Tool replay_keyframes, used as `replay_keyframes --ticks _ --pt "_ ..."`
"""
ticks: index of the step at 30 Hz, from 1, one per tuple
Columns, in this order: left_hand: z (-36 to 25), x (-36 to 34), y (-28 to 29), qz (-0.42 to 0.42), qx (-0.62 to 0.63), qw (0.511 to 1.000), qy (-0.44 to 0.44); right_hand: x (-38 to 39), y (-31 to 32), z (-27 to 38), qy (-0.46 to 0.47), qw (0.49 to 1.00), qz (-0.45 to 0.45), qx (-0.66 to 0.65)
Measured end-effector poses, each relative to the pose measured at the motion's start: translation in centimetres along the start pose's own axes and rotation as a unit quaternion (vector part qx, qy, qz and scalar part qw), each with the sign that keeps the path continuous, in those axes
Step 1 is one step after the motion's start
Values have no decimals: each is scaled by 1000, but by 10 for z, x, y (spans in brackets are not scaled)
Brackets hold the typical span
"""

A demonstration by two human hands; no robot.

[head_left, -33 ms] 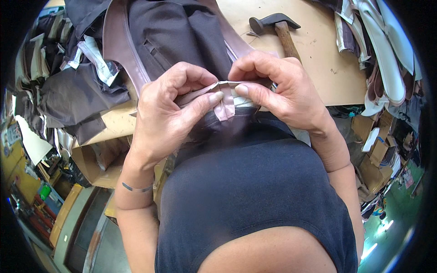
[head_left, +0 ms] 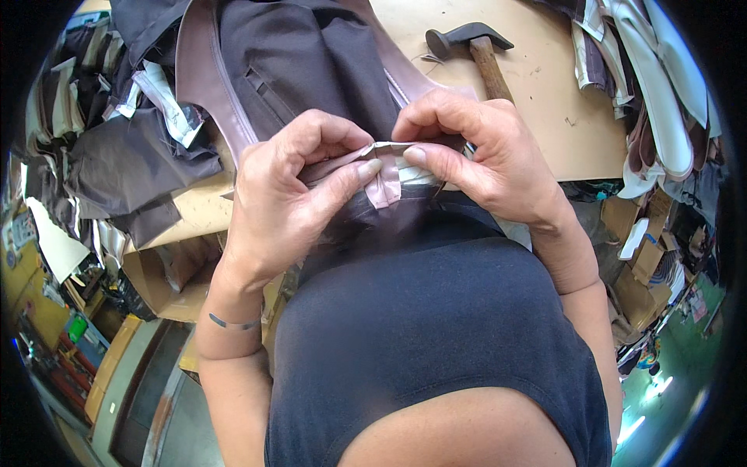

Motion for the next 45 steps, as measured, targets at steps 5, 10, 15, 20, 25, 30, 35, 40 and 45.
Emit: replay_keyframes --ticks 5,10,15,20,25,30,35,40,45 --pt "-28 9 3 -69 -262 913 -306 3 5 6 36 995 46 81" --pt "-23 19 -2 -81 -238 901 -353 4 8 2 -11 994 110 5" --pt "-24 21 -2 -49 -279 885 -369 -1 4 -11 -75 984 159 24" --pt "-12 11 -2 17 -179 957 -227 -2 -2 -15 -92 982 163 24" --pt "9 -1 -1 100 -47 992 -58 -4 -1 -26 -123 977 173 13" --pt "31 -2 -9 213 63 974 43 -3 -1 -33 -159 974 157 -34" --pt "32 -4 -11 247 152 953 90 -4 0 -38 -173 970 166 -44" --pt "37 -6 -11 240 133 957 95 -3 2 -40 -181 969 158 -53" --pt "38 -6 -13 246 132 956 91 -2 1 -44 -196 966 156 -68"
Point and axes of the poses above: each hand's wrist, its own x-axis away from the middle knuckle, its own y-axis out of the back of the hand, z = x × y, the point moved 6 cm from there along -x, towards the middle knuckle, and after that the axes turned 15 degrees about -x, right-handed, at the moved point
